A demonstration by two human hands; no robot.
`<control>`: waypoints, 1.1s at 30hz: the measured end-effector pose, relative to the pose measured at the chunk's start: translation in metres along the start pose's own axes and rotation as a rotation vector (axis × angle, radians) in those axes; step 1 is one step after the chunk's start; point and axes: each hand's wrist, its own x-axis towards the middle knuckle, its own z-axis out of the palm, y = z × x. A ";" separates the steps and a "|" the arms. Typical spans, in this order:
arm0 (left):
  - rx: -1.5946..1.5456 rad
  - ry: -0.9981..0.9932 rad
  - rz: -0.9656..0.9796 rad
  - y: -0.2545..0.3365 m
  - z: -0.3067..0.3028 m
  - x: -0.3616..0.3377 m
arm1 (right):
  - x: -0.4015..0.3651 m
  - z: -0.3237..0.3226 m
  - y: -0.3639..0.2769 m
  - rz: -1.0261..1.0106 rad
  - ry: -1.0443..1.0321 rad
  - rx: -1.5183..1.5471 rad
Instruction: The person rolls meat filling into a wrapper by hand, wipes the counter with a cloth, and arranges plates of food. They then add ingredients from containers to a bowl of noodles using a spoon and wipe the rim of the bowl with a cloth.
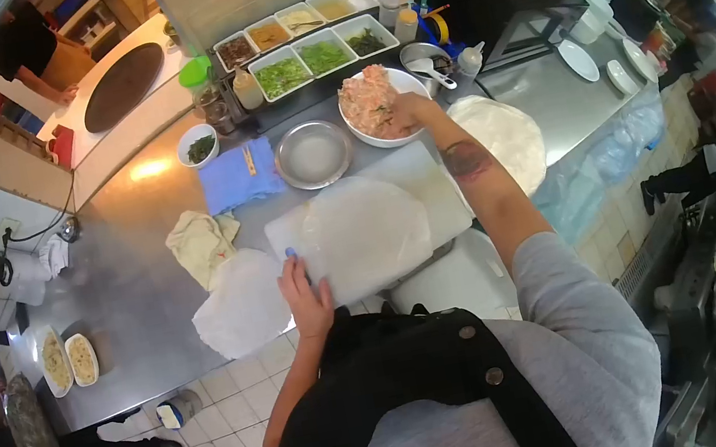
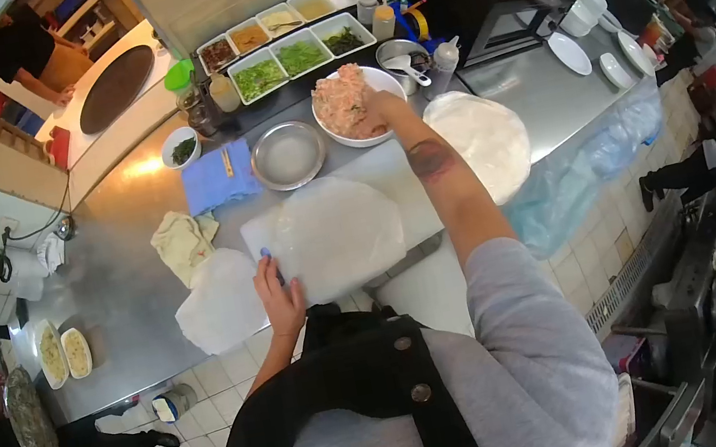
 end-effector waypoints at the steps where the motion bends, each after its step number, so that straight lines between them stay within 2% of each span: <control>1: 0.013 0.010 0.014 -0.001 0.000 0.001 | 0.005 0.009 -0.001 0.017 0.034 -0.077; 2: 0.028 0.020 0.027 -0.002 0.000 0.002 | 0.010 0.015 -0.001 0.033 0.068 -0.154; 8: 0.086 0.036 0.058 -0.002 -0.002 0.003 | 0.014 0.030 -0.003 0.130 0.219 -0.164; 12: 0.051 0.038 0.039 0.001 -0.003 0.002 | 0.007 0.018 0.005 0.083 0.181 -0.202; 14: 0.038 0.038 0.039 -0.001 -0.003 0.003 | 0.012 0.008 0.016 -0.036 0.020 -0.218; 15: 0.036 0.037 0.037 -0.001 -0.002 0.002 | 0.008 0.001 0.012 -0.035 0.018 -0.218; 17: 0.037 0.030 0.023 -0.001 -0.001 0.002 | -0.005 -0.018 0.002 0.003 -0.207 -0.204; 18: 0.036 0.027 0.023 0.000 -0.001 0.002 | 0.001 -0.011 0.006 0.005 -0.209 -0.203; 20: 0.030 0.032 0.022 0.002 -0.001 0.001 | 0.018 0.009 0.016 -0.035 -0.102 -0.297; 23: 0.057 0.036 0.031 0.001 -0.001 0.001 | -0.003 0.001 0.000 0.051 -0.028 -0.319; 27: 0.058 0.027 0.040 0.000 0.000 0.001 | 0.003 -0.013 0.009 -0.024 0.118 -0.377; 29: 0.065 0.048 0.064 -0.001 0.001 0.000 | -0.005 -0.053 0.004 -0.021 -0.310 -0.190; 30: 0.065 0.043 0.056 0.000 0.002 0.001 | -0.016 -0.059 -0.001 -0.022 -0.320 -0.190; 33: 0.068 0.038 0.062 0.006 -0.002 0.001 | -0.067 -0.059 -0.034 -0.248 -0.252 0.032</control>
